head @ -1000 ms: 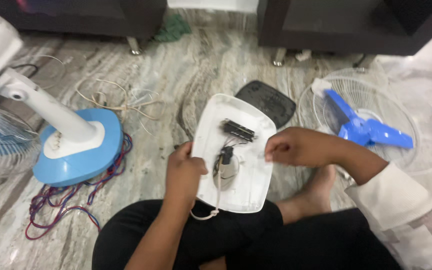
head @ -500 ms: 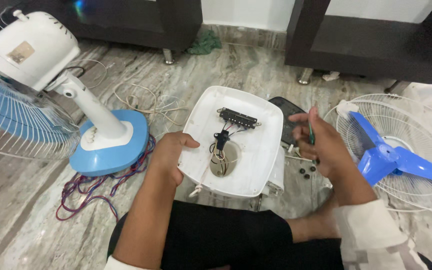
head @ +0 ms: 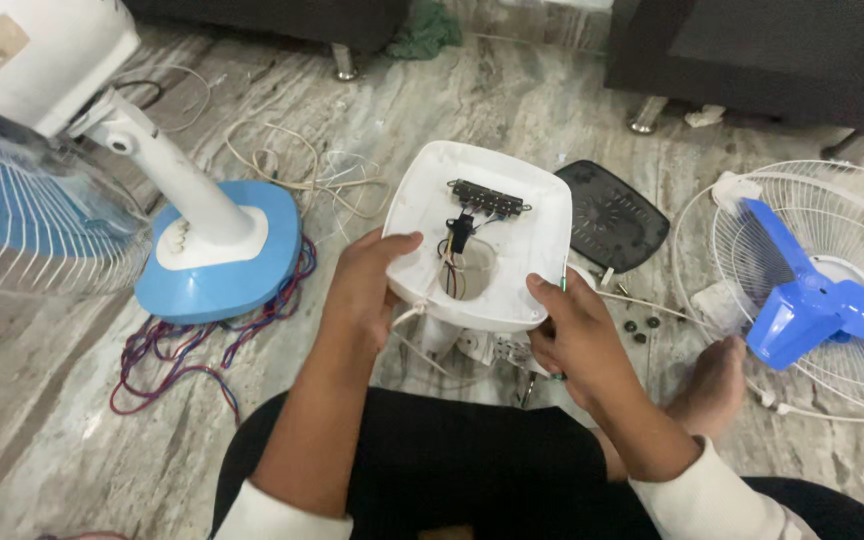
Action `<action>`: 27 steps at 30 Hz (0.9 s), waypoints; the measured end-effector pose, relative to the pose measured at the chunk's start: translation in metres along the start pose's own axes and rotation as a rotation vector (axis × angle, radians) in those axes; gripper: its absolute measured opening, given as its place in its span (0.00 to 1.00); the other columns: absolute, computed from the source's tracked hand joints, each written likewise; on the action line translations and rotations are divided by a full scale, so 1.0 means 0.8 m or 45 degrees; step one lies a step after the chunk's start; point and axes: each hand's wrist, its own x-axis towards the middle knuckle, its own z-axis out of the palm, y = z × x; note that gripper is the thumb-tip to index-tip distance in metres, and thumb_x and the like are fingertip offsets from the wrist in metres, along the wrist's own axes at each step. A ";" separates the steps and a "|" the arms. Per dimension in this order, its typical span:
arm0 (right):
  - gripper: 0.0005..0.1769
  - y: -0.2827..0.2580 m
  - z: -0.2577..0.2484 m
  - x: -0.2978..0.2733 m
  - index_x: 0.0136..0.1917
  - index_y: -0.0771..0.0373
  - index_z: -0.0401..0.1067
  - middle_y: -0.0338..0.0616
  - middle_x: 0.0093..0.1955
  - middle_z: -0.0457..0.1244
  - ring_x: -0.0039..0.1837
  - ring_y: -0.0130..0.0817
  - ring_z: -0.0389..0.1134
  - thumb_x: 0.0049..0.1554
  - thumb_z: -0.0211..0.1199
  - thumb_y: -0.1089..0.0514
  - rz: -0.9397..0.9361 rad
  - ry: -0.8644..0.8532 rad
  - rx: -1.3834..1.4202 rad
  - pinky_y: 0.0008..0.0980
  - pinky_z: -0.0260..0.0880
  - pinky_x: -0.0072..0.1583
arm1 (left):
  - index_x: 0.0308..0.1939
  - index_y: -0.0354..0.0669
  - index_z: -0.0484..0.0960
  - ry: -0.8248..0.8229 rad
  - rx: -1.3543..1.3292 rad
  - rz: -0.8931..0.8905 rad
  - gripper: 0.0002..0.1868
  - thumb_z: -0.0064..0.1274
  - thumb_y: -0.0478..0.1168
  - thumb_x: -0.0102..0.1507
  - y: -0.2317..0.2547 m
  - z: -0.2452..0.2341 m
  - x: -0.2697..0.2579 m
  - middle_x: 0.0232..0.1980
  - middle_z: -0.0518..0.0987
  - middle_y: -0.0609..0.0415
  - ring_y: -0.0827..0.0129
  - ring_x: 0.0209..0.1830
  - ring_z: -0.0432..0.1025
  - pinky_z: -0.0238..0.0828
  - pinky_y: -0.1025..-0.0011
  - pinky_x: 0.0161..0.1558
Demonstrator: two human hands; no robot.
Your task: The person sits on the floor and uses a screwdriver to connect wires to a circuit board inside a white plastic housing. They then place a black vented cover over the housing and secure it with screws.
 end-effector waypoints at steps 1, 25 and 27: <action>0.19 0.000 0.001 0.002 0.61 0.61 0.63 0.36 0.28 0.56 0.21 0.22 0.43 0.60 0.55 0.51 0.017 0.035 -0.004 0.27 0.41 0.24 | 0.54 0.31 0.80 0.015 0.034 0.048 0.22 0.56 0.37 0.57 0.003 0.004 -0.004 0.46 0.84 0.46 0.60 0.43 0.79 0.75 0.65 0.48; 0.26 0.035 -0.011 -0.004 0.75 0.63 0.62 0.42 0.60 0.67 0.56 0.21 0.66 0.64 0.53 0.62 -0.722 0.461 -0.529 0.21 0.67 0.56 | 0.58 0.32 0.73 0.183 0.536 0.303 0.26 0.60 0.40 0.60 -0.053 0.075 -0.098 0.45 0.82 0.46 0.71 0.34 0.73 0.70 0.73 0.30; 0.27 0.030 -0.008 -0.007 0.76 0.61 0.64 0.40 0.56 0.66 0.53 0.20 0.63 0.64 0.53 0.61 -0.712 0.501 -0.571 0.22 0.65 0.54 | 0.60 0.31 0.67 0.221 0.506 0.406 0.30 0.62 0.38 0.58 -0.059 0.081 -0.097 0.48 0.81 0.46 0.72 0.38 0.76 0.73 0.74 0.34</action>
